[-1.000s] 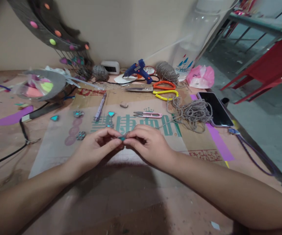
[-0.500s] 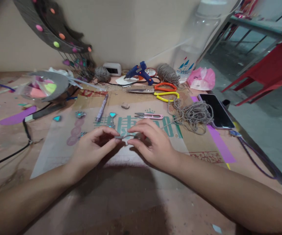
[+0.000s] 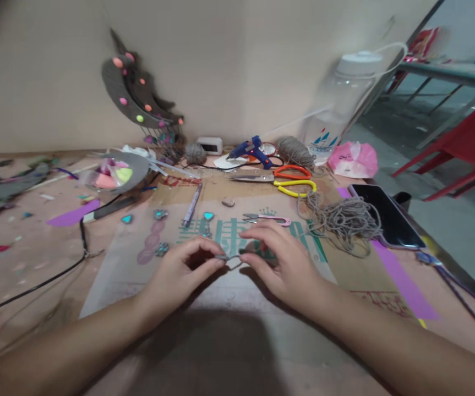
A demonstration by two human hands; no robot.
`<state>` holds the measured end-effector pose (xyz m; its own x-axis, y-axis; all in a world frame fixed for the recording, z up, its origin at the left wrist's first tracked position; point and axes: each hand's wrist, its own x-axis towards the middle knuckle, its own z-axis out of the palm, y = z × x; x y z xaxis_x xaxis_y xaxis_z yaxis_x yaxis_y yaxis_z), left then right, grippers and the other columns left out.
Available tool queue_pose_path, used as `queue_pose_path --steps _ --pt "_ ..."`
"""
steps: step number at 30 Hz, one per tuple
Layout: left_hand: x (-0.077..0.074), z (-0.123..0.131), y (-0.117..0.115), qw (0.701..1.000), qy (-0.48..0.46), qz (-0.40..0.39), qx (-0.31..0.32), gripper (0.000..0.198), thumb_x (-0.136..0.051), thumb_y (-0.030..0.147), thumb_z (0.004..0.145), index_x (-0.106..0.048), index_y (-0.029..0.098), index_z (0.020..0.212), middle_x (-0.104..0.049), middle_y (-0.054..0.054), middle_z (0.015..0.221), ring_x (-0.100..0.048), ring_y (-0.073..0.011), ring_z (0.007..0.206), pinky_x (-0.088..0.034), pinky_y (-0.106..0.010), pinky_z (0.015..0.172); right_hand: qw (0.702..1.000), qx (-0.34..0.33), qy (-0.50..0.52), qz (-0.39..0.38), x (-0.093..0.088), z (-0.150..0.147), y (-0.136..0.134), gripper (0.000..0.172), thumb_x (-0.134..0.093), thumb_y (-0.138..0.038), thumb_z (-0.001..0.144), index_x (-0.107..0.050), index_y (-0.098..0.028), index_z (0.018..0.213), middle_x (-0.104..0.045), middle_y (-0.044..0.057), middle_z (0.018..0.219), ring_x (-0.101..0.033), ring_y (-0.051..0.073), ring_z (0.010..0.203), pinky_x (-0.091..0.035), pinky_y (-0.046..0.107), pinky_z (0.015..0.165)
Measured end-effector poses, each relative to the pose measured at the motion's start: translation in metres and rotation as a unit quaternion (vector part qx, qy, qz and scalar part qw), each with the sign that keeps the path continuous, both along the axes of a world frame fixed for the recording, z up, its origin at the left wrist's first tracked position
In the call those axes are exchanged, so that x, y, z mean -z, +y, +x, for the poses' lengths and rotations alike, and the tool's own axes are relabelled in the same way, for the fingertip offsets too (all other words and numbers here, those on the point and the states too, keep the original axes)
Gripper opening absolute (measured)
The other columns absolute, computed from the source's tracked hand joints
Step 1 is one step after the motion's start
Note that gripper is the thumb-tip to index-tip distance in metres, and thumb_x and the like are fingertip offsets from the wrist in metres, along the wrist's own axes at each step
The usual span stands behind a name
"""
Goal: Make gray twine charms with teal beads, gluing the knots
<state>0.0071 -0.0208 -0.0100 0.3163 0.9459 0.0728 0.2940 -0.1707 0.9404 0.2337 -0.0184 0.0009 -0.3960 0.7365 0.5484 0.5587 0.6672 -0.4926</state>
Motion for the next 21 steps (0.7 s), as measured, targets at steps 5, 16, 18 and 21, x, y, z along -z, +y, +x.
queue_pose_path --steps 5,16,18,21 --pt "-0.002 0.002 0.002 0.996 -0.037 -0.078 -0.015 0.015 -0.068 0.033 0.086 -0.066 0.018 0.09 -0.071 -0.002 0.081 -0.066 -0.0157 0.077 -0.051 -0.027 0.071 1.0 -0.018 -0.004 0.006 -0.001 -0.001 0.0 0.017 -0.063 -0.018 0.093 -0.054 -0.022 0.078 -0.063 0.001 0.075 -0.062 0.017 0.072 -0.051 0.029 0.067" --pt "0.001 -0.001 0.002 0.998 -0.009 -0.056 0.007 0.017 -0.067 0.034 0.087 -0.069 0.018 0.094 -0.071 -0.002 0.086 -0.065 -0.0164 0.082 -0.049 -0.029 0.077 1.0 -0.025 0.0 -0.019 0.008 -0.013 -0.004 0.016 -0.063 -0.026 0.096 -0.068 -0.018 0.109 -0.07 0.009 0.097 -0.068 0.019 0.092 -0.056 0.031 0.082" --pt "0.001 -0.001 0.002 0.999 -0.007 -0.051 0.009 0.016 -0.067 0.033 0.087 -0.069 0.018 0.091 -0.071 -0.001 0.085 -0.065 -0.0165 0.081 -0.049 -0.029 0.077 0.999 -0.024 -0.002 -0.031 0.01 -0.013 -0.004 0.015 -0.065 -0.027 0.096 -0.069 -0.017 0.107 -0.07 0.009 0.097 -0.068 0.019 0.093 -0.056 0.032 0.082" --pt "0.001 -0.001 0.002 0.998 -0.008 -0.055 0.003 0.015 -0.067 0.033 0.087 -0.068 0.019 0.09 -0.071 -0.001 0.085 -0.065 -0.0164 0.082 -0.048 -0.028 0.077 0.999 -0.009 -0.019 -0.028 0.004 -0.008 -0.001 0.019 -0.067 -0.032 0.094 -0.07 -0.018 0.106 -0.07 0.011 0.103 -0.068 0.023 0.1 -0.056 0.037 0.087"
